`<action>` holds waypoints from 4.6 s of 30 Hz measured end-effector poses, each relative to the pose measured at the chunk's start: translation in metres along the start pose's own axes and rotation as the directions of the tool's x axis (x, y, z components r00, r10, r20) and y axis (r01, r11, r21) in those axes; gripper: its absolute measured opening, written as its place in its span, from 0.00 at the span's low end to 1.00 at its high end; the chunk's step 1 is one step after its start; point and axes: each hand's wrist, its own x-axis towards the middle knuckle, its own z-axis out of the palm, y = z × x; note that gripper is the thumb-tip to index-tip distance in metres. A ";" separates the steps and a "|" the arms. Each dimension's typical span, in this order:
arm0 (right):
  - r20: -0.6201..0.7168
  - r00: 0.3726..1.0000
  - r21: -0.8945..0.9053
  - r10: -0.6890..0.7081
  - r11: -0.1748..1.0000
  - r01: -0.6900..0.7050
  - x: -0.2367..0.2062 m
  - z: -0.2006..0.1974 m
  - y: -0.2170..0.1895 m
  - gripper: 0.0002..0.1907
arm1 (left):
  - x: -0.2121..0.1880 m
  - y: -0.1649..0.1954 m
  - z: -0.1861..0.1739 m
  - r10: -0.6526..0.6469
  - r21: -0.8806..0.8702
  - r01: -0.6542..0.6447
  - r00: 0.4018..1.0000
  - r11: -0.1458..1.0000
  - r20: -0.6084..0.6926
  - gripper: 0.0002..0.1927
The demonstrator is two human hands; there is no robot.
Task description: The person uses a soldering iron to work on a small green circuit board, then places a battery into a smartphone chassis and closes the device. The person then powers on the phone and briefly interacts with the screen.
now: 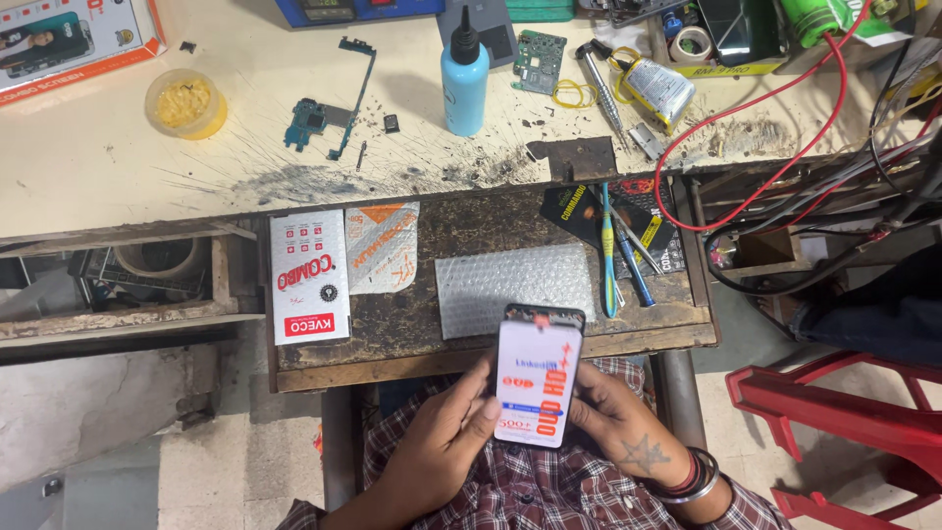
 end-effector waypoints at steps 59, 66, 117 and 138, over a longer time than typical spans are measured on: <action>-0.236 0.740 -0.881 -0.630 0.460 0.110 0.039 0.026 -0.098 0.15 | 0.099 0.017 0.046 0.167 -0.794 -0.495 0.868 0.353 -0.467 0.39; -0.197 0.665 -0.913 -0.720 0.383 0.144 0.041 0.023 -0.089 0.13 | 0.100 0.014 0.051 0.126 -0.811 -0.460 0.886 0.363 -0.446 0.39; -0.135 0.780 -0.884 -0.612 0.429 0.184 0.032 0.003 -0.097 0.20 | 0.105 0.016 0.043 0.082 -0.832 -0.390 0.917 0.396 -0.391 0.41; -0.190 0.692 -0.941 -0.696 0.331 0.074 0.036 0.016 -0.078 0.20 | 0.101 0.014 0.051 0.115 -0.850 -0.386 0.922 0.360 -0.370 0.39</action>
